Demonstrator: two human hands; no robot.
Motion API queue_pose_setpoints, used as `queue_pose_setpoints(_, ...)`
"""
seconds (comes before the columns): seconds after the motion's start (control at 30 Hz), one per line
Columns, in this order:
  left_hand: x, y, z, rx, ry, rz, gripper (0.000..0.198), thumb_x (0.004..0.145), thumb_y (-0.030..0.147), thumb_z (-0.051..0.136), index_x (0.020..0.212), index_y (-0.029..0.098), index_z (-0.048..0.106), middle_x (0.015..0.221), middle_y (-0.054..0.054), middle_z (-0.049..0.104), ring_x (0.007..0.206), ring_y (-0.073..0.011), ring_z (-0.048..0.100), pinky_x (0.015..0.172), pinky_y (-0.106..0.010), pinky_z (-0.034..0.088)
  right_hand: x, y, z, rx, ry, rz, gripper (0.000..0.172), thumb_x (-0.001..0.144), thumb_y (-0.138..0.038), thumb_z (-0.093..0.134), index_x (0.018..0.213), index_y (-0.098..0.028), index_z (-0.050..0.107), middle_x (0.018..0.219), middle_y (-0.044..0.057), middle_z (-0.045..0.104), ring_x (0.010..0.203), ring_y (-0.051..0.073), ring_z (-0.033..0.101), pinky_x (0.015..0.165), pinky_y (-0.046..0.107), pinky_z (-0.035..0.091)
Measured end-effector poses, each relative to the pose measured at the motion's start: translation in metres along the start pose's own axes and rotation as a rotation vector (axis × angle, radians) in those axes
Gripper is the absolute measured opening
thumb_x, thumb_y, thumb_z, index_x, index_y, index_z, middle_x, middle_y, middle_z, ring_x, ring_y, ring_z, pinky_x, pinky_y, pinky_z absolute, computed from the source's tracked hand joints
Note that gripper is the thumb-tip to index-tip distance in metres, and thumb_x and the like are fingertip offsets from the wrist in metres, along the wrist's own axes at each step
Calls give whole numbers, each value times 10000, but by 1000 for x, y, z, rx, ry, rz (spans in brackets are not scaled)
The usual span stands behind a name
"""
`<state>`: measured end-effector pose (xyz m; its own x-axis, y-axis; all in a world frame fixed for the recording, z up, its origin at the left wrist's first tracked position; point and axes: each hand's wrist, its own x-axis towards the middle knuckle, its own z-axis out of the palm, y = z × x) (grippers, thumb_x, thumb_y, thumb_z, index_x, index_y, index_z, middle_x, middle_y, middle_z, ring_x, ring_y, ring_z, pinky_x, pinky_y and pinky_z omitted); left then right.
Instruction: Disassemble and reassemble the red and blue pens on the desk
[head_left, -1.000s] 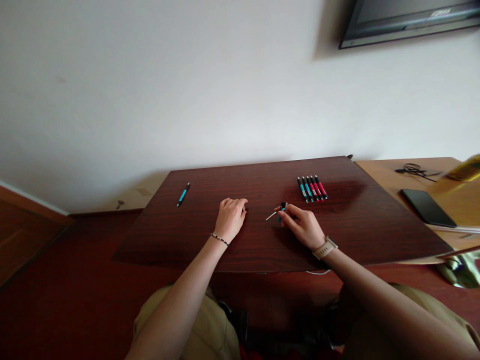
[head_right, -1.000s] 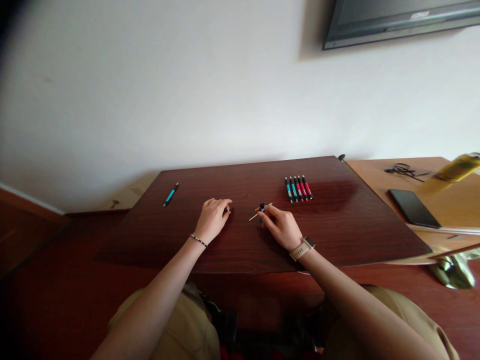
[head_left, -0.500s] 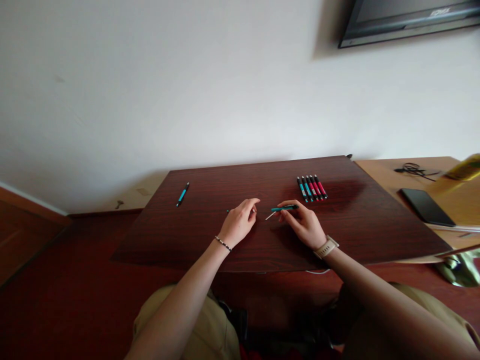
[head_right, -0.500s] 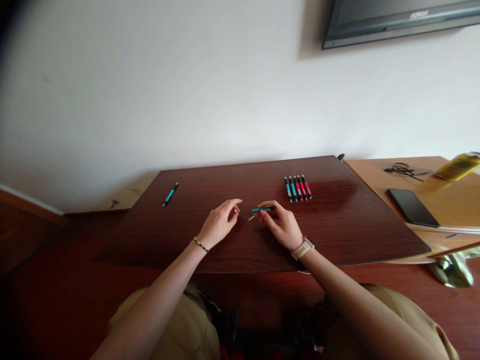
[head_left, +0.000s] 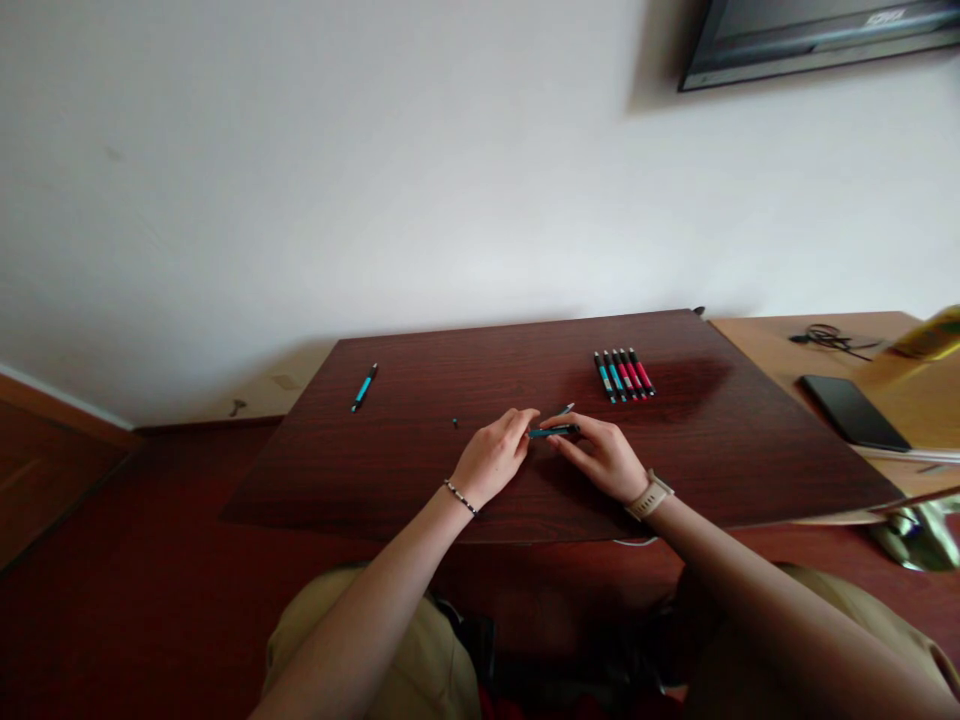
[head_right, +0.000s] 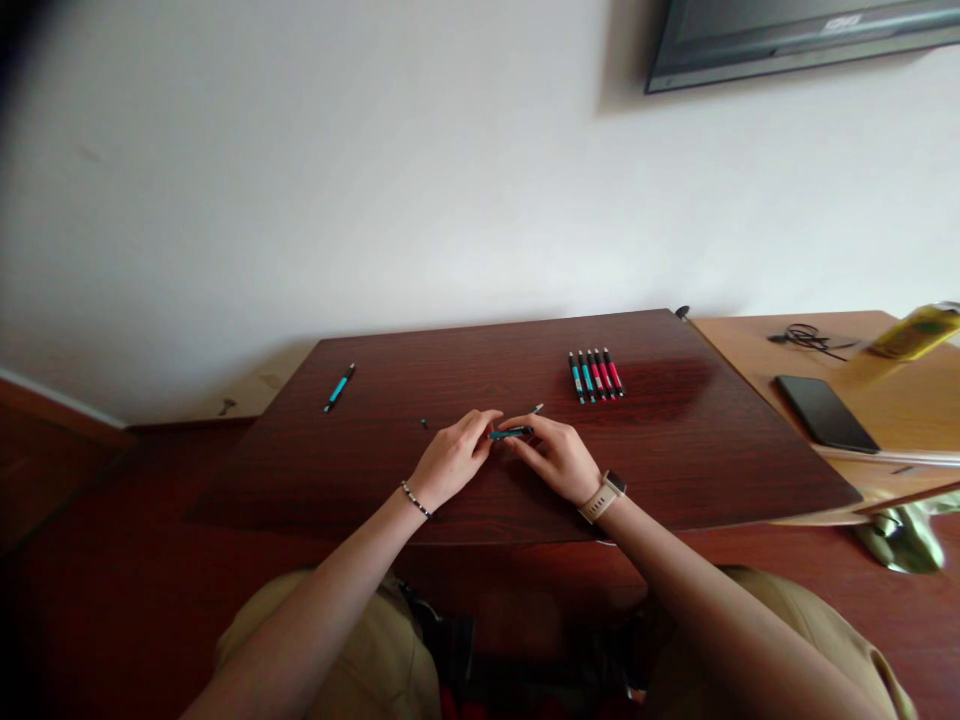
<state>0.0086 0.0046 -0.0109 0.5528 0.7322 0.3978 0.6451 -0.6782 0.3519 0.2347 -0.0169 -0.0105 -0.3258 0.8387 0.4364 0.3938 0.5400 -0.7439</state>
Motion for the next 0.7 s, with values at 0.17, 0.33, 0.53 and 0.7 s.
queue_pose_setpoints(0.17, -1, -1, 1, 30, -6, 18, 467, 976, 36, 572, 1395, 230, 498, 1216, -65, 678, 1050, -223, 736, 915, -360, 630, 0, 0, 1, -50, -1, -3, 213, 1035, -364, 623, 1207, -278, 713, 1140, 41, 787, 1022, 237, 747, 902, 339, 579)
queue_pose_setpoints(0.33, -1, -2, 1, 49, -12, 29, 504, 978, 39, 571, 1439, 224, 484, 1210, -71, 678, 1041, -228, 734, 917, -373, 635, 0, 0, 2, -89, -14, -22, 212, 1040, -375, 612, 1196, -268, 708, 1107, 50, 787, 984, 238, 749, 886, 340, 577)
queue_pose_setpoints(0.53, 0, 0, -1, 10, 25, 52, 572, 961, 6, 560, 1475, 239, 475, 1182, -65, 688, 1062, -224, 725, 959, -390, 626, 0, 0, 3, -87, 3, -15, 205, 1036, -318, 616, 1212, -275, 712, 1133, 45, 780, 1000, 232, 743, 898, 337, 568)
queue_pose_setpoints(0.7, 1, -3, -2, -109, 109, 40, 558, 949, 0, 579, 1447, 238, 496, 1112, -49, 701, 1013, -201, 720, 949, -380, 623, 0, 2, 3, -79, 16, 30, 213, 1019, -331, 644, 1201, -285, 744, 1106, 41, 787, 963, 228, 738, 822, 327, 569)
